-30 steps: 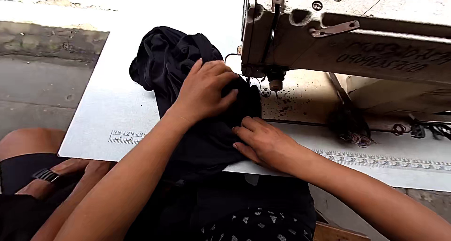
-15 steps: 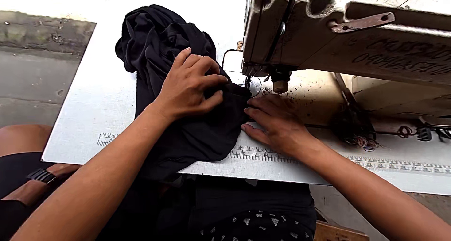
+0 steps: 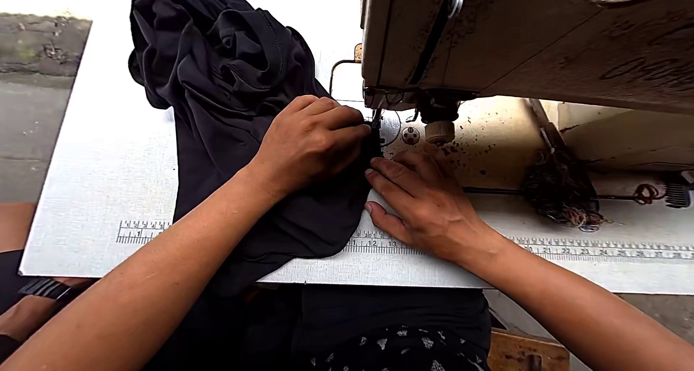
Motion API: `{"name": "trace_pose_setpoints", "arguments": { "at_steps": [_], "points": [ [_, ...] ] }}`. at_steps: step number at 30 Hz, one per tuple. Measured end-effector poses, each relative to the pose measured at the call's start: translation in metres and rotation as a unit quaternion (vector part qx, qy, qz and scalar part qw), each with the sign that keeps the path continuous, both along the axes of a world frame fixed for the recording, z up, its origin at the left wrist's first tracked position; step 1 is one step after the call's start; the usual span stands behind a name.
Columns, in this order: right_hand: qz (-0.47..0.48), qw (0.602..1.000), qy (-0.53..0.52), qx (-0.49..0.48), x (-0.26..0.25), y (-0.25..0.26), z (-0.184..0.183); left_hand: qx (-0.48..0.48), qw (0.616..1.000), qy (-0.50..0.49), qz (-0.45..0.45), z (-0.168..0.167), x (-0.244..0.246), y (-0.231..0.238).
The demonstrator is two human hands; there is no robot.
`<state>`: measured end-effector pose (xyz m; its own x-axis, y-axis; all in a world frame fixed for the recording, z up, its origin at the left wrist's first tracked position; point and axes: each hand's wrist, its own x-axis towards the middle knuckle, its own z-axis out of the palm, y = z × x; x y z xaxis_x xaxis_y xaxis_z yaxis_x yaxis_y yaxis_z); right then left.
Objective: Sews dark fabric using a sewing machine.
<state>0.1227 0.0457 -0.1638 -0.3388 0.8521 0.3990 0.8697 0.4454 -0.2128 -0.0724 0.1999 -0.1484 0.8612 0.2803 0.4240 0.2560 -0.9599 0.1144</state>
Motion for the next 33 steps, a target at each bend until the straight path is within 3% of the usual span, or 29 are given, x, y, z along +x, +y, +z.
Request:
{"name": "trace_pose_setpoints", "arguments": {
  "at_steps": [33],
  "points": [
    [-0.008, 0.999, -0.036, 0.002, 0.002, -0.003, 0.008, -0.058, 0.997, 0.003, 0.059, -0.001, -0.001, -0.021]
  ]
}}
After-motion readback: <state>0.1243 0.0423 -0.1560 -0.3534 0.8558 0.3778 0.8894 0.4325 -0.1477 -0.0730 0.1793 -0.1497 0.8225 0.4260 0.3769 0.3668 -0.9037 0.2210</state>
